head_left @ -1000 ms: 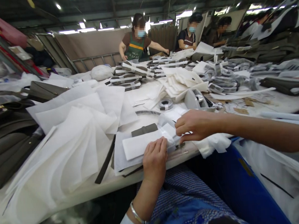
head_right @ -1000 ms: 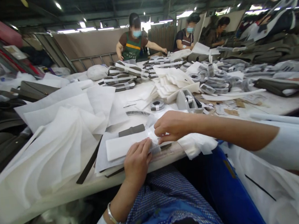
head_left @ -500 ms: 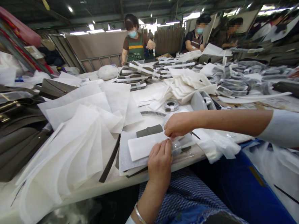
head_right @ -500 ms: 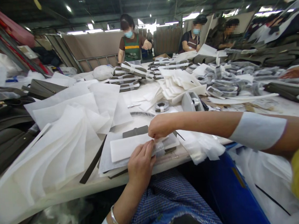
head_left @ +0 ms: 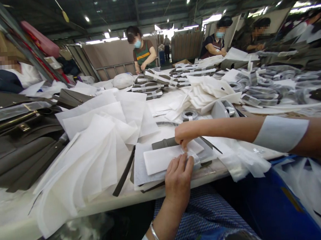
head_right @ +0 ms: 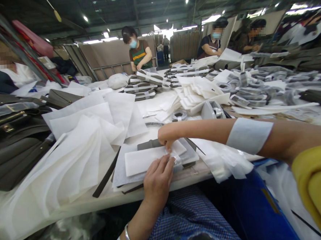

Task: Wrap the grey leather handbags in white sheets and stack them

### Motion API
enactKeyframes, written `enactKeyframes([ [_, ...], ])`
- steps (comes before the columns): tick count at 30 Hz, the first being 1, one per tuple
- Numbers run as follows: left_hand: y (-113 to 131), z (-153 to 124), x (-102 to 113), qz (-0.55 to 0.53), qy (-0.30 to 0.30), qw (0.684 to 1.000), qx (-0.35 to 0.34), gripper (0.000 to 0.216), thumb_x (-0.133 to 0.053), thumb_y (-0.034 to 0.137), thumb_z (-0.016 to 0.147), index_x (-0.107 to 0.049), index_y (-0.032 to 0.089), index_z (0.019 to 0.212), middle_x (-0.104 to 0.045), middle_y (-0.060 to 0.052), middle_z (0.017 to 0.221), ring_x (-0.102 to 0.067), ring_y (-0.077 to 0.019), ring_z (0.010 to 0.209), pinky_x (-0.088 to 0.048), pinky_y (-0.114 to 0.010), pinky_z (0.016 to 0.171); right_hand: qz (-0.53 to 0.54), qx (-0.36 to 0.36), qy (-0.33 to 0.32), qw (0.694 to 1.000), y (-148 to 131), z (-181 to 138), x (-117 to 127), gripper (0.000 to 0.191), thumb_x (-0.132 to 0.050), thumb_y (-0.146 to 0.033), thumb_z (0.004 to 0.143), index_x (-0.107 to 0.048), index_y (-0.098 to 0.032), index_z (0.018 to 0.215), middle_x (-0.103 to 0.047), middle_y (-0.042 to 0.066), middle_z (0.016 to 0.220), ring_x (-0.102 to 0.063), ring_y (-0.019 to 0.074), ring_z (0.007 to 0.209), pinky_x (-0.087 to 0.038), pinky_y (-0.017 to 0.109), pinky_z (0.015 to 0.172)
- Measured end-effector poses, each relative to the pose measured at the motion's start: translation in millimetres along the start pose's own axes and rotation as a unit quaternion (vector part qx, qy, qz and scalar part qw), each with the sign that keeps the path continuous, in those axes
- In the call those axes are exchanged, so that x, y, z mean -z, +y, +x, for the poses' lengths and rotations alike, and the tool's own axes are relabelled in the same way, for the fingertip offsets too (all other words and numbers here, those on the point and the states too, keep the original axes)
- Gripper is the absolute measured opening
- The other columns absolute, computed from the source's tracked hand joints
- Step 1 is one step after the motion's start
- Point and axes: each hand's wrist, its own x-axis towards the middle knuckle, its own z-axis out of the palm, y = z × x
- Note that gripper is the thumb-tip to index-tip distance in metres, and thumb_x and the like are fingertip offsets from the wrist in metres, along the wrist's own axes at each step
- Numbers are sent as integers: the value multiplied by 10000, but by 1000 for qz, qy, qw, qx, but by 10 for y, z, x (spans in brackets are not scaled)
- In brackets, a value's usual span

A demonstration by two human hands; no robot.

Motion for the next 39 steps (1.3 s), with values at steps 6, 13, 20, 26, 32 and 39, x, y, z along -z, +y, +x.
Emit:
enactKeyframes([
  [6, -16, -10, -13, -5, 19, 1000, -17, 343, -595, 169, 941, -593, 217, 1281, -611, -37, 1390, -600, -222, 1188, -524, -376, 1013, 33, -21, 40, 998, 120, -17, -63, 257, -790, -421, 761, -751, -166, 763, -711, 9, 693, -455, 106, 579, -206, 253, 580],
  [13, -20, -31, -23, -6, 22, 1000, -11, 415, -603, 144, 935, -560, 214, 1342, -662, -25, 1321, -611, -211, 1178, -533, -373, 1002, 185, -51, 85, 978, 480, 103, -321, 305, -829, -472, 625, -705, -203, 697, -657, -40, 626, -502, 113, 555, -295, 231, 544],
  [20, 10, -42, -29, -2, 46, 999, -8, 422, -618, 146, 927, -565, 226, 1338, -658, 6, 1327, -621, -209, 1168, -543, -385, 991, 235, -107, 184, 948, 551, -57, -413, 489, -664, -420, 811, -684, -183, 1239, -745, 80, 1097, -674, 216, 941, -459, 278, 821],
  [26, 19, -67, -62, -5, 34, 999, -3, 404, -598, 169, 946, -565, 231, 1344, -635, -2, 1357, -599, -227, 1213, -525, -411, 1015, 288, -120, 139, 940, 262, -236, -576, 1018, -827, -552, 589, -474, -203, 1478, -665, 120, 1285, -600, 324, 1172, -431, 377, 1001],
  [32, 10, -35, -43, -2, 31, 1000, -2, 388, -600, 169, 944, -575, 225, 1326, -638, 4, 1354, -606, -227, 1196, -535, -408, 988, 326, -151, 59, 932, 314, -105, -508, 966, -817, -555, 587, -521, -225, 1445, -672, 116, 1265, -647, 303, 1079, -470, 343, 925],
  [39, 2, -51, -81, -3, 35, 999, 0, 397, -619, 176, 934, -577, 235, 1324, -646, 2, 1344, -604, -224, 1191, -531, -394, 992, 402, -186, 72, 893, 307, -91, -511, 852, -798, -434, 618, -568, -211, 1408, -669, 83, 1268, -646, 261, 1071, -467, 270, 898],
])
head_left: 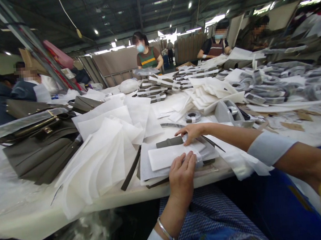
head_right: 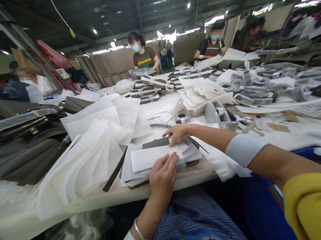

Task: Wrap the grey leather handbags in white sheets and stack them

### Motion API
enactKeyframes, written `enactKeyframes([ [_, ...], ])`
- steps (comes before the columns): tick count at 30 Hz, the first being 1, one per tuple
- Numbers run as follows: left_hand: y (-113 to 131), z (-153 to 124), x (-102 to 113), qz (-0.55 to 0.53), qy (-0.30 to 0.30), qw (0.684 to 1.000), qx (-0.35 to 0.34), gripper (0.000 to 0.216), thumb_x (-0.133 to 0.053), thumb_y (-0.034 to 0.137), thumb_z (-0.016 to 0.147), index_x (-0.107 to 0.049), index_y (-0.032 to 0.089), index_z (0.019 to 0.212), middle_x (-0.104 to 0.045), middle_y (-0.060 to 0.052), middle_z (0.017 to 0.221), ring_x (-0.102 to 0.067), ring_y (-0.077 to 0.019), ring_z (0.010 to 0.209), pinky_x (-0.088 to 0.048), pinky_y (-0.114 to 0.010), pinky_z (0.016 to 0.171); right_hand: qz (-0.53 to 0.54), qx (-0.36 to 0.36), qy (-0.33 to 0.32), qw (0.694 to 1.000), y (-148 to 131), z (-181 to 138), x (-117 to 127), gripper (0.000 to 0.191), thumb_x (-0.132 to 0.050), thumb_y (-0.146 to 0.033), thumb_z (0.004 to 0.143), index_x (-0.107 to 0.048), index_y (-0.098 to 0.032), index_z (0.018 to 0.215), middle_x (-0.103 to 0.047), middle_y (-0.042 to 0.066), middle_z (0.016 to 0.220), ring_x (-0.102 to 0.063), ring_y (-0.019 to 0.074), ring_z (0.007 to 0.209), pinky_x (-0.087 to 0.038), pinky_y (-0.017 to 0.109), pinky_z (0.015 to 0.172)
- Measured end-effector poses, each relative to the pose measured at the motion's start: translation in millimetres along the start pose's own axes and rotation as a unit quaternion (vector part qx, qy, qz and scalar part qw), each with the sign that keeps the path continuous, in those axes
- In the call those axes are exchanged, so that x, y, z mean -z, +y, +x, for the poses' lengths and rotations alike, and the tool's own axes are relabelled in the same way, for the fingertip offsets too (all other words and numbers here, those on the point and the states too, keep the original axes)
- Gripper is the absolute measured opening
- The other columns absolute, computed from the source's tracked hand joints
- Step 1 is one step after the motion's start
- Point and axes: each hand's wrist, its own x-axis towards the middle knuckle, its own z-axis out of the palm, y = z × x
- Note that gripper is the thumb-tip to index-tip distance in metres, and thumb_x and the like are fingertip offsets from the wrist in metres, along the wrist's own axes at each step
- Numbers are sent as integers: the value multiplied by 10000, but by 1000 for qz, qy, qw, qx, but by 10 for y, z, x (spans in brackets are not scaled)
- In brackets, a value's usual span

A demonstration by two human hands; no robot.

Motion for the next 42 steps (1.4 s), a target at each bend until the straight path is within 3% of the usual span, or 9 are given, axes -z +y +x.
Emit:
enactKeyframes([
  [11, 7, 12, 32, 6, 22, 1000, -12, 378, -624, 165, 924, -600, 240, 1294, -666, 2, 1314, -618, -219, 1165, -548, -383, 975, -56, -13, 79, 995, 12, 101, -80, 418, -616, -236, 789, -741, -180, 1184, -781, 39, 879, -709, 234, 841, -522, 286, 775],
  [18, -9, 21, 27, -7, 22, 1000, -21, 377, -603, 140, 921, -600, 223, 1289, -678, -31, 1293, -627, -221, 1159, -548, -392, 999, -110, 74, 234, 963, -108, -418, -473, 416, -450, -353, 977, -644, -208, 1315, -621, 80, 1371, -531, 264, 1305, -325, 442, 1148],
  [24, -109, 134, 377, -43, -44, 997, -51, 337, -574, 142, 925, -593, 187, 1259, -671, -85, 1286, -646, -205, 1139, -544, -371, 1009, -225, 239, 283, 901, 88, -926, -1035, 553, -539, -447, 966, -487, -194, 1455, -525, 104, 1471, -457, 264, 1377, -286, 496, 1181],
  [27, -335, 126, 665, 31, -81, 991, -102, 424, -592, 177, 931, -530, 156, 1350, -611, -108, 1379, -572, -232, 1271, -502, -413, 1065, -281, 256, 296, 876, 183, -913, -1066, 685, -640, -432, 912, -408, -165, 1499, -482, 133, 1502, -434, 284, 1392, -267, 518, 1185],
  [32, -713, -111, 848, 149, -133, 972, -126, 500, -550, 218, 966, -443, 159, 1451, -490, -88, 1501, -489, -275, 1361, -434, -487, 1115, -301, 258, 351, 848, 128, -930, -1083, 596, -648, -289, 919, -448, -203, 1474, -548, 104, 1449, -485, 286, 1346, -268, 561, 1180],
  [35, -769, -277, 748, 150, -116, 976, -106, 505, -492, 201, 988, -402, 153, 1483, -473, -87, 1511, -456, -250, 1389, -414, -457, 1133, -246, 271, 412, 834, -16, -1088, -1287, 462, -580, -153, 934, -566, -263, 1383, -662, 60, 1313, -588, 237, 1221, -429, 463, 1095],
  [37, -757, -341, 676, 135, -98, 983, -82, 504, -473, 179, 989, -399, 157, 1486, -487, -87, 1500, -456, -238, 1390, -401, -447, 1143, -149, 257, 407, 864, -120, -1196, -1464, 375, -533, -147, 950, -646, -269, 1286, -724, 51, 1185, -664, 202, 1069, -524, 374, 980],
  [40, -734, -366, 637, 108, -91, 988, -62, 509, -465, 142, 977, -408, 165, 1483, -487, -84, 1501, -453, -234, 1392, -389, -448, 1150, 76, 113, 329, 935, -217, -1258, -1667, 280, -558, -293, 950, -693, -227, 1186, -748, 75, 1093, -713, 220, 954, -581, 365, 875],
  [42, -726, -357, 651, 91, -96, 989, -60, 513, -474, 145, 973, -417, 187, 1480, -477, -73, 1511, -447, -231, 1396, -385, -446, 1152, 235, 24, 259, 936, -228, -1234, -1727, 288, -582, -386, 925, -696, -209, 1122, -751, 78, 1059, -725, 237, 929, -595, 393, 854],
])
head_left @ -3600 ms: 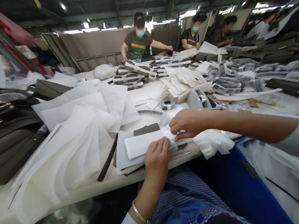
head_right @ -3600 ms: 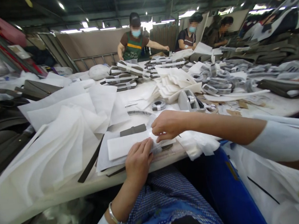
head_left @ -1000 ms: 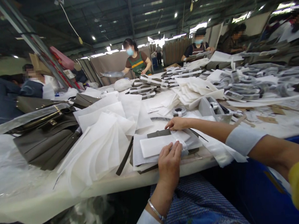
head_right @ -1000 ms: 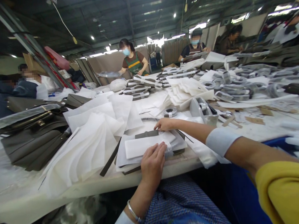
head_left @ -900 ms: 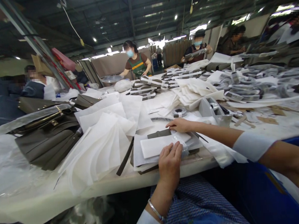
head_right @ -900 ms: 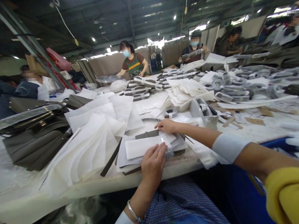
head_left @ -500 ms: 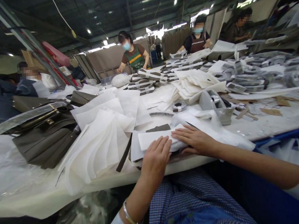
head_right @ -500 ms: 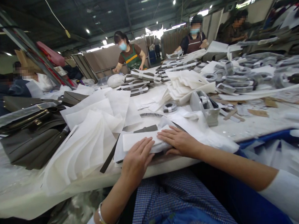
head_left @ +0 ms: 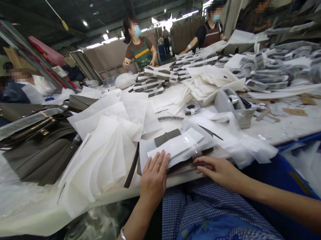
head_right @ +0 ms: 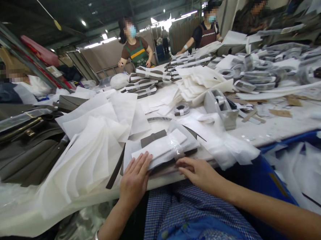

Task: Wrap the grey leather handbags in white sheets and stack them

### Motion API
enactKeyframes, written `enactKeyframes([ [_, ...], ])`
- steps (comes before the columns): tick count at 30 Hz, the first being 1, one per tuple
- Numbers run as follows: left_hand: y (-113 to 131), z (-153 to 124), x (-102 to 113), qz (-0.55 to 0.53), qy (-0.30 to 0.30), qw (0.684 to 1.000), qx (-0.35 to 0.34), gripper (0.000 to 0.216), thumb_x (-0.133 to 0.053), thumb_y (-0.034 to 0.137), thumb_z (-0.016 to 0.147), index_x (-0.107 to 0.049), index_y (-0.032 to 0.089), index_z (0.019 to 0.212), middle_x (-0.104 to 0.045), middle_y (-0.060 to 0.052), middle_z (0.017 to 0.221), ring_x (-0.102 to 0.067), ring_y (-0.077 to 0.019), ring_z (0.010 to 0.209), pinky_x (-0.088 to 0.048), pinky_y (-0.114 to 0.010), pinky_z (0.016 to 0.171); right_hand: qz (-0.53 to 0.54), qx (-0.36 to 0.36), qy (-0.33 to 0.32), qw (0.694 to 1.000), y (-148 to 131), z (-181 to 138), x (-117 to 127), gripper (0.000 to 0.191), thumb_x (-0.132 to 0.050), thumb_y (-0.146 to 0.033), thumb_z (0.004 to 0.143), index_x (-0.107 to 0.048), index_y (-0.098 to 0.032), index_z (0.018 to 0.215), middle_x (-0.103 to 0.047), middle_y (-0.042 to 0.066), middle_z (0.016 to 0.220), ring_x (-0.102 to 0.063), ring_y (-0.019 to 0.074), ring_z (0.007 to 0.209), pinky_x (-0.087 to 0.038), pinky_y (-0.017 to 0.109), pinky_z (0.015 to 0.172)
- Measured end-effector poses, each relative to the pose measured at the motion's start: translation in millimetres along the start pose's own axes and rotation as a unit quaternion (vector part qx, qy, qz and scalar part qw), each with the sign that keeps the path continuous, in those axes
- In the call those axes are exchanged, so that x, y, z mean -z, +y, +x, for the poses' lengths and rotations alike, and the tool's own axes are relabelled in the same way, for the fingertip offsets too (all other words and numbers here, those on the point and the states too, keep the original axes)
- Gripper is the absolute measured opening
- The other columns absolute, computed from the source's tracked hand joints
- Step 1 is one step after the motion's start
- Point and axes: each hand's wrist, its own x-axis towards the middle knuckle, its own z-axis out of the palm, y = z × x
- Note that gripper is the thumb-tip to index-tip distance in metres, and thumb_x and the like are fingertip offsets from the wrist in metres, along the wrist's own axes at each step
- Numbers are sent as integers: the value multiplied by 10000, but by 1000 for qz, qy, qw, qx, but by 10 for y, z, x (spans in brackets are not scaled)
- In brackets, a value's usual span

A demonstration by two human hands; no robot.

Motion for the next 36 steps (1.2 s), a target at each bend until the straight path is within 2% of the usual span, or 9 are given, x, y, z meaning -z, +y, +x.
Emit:
enactKeyframes([
  [2, 1, 6, 23, -15, 0, 1000, 2, 527, -515, 202, 965, -418, 211, 1483, -466, -69, 1521, -446, -239, 1397, -386, -452, 1152, 109, -64, -29, 992, 13, 24, -33, 277, -601, -430, 899, -687, -207, 1039, -751, 73, 1022, -727, 246, 928, -593, 424, 869],
  [4, 5, 7, 34, -22, 5, 1000, 6, 575, -573, 286, 943, -410, 223, 1491, -458, -78, 1527, -458, -258, 1388, -393, -461, 1146, 165, -68, -19, 984, -9, 42, -73, 243, -631, -435, 873, -673, -217, 973, -749, 75, 1009, -719, 263, 962, -574, 469, 914],
  [10, -38, -11, 7, 12, 49, 998, 46, 698, -654, 319, 899, -357, 232, 1525, -479, -101, 1509, -537, -300, 1311, -441, -451, 1099, 170, 44, 75, 982, -251, 74, -291, 141, -607, -360, 905, -679, -241, 929, -634, 93, 1338, -618, 275, 1217, -500, 493, 1046],
  [15, -145, -38, 6, 12, 56, 996, 71, 765, -627, 202, 914, -237, 277, 1568, -468, -62, 1521, -535, -272, 1317, -464, -407, 1082, -38, 153, 73, 985, -206, 222, 22, 282, -567, -335, 940, -681, -256, 1185, -656, 66, 1315, -609, 243, 1230, -493, 437, 1078],
  [20, -190, 10, -47, -1, 90, 988, 123, 789, -638, 170, 904, -231, 304, 1567, -522, -52, 1479, -588, -259, 1259, -531, -366, 996, -338, 175, 162, 910, 333, 434, 739, 384, -507, -250, 962, -621, -183, 1323, -582, 139, 1402, -525, 304, 1318, -427, 525, 1121],
  [24, -204, 100, -87, -17, 116, 979, 165, 795, -666, 180, 884, -261, 299, 1558, -541, -47, 1462, -594, -263, 1252, -547, -360, 971, -437, 164, 117, 877, 666, 608, 1033, 306, -558, -188, 924, -706, -134, 1187, -641, 159, 1322, -510, 347, 1324, -439, 552, 1088],
  [28, -198, 155, -98, -30, 116, 978, 172, 783, -660, 167, 879, -283, 307, 1551, -538, -40, 1465, -599, -265, 1245, -556, -367, 959, -419, 164, 109, 886, 643, 721, 1031, 238, -546, -221, 941, -781, -197, 976, -759, 82, 1076, -649, 289, 1148, -499, 477, 1026],
  [32, -184, 158, -109, -33, 124, 976, 176, 772, -655, 149, 872, -308, 313, 1542, -555, -42, 1449, -611, -269, 1228, -565, -370, 939, -362, 170, 133, 907, 333, 619, 894, 225, -562, -279, 938, -783, -240, 957, -761, 51, 1075, -677, 257, 1087, -505, 427, 1009],
  [36, -180, 157, -119, -41, 129, 973, 184, 776, -655, 142, 868, -308, 313, 1541, -555, -40, 1448, -596, -265, 1250, -550, -374, 972, -267, 133, -19, 954, 50, 437, 727, 275, -566, -438, 938, -780, -274, 993, -769, 19, 1054, -720, 231, 980, -564, 346, 907],
])
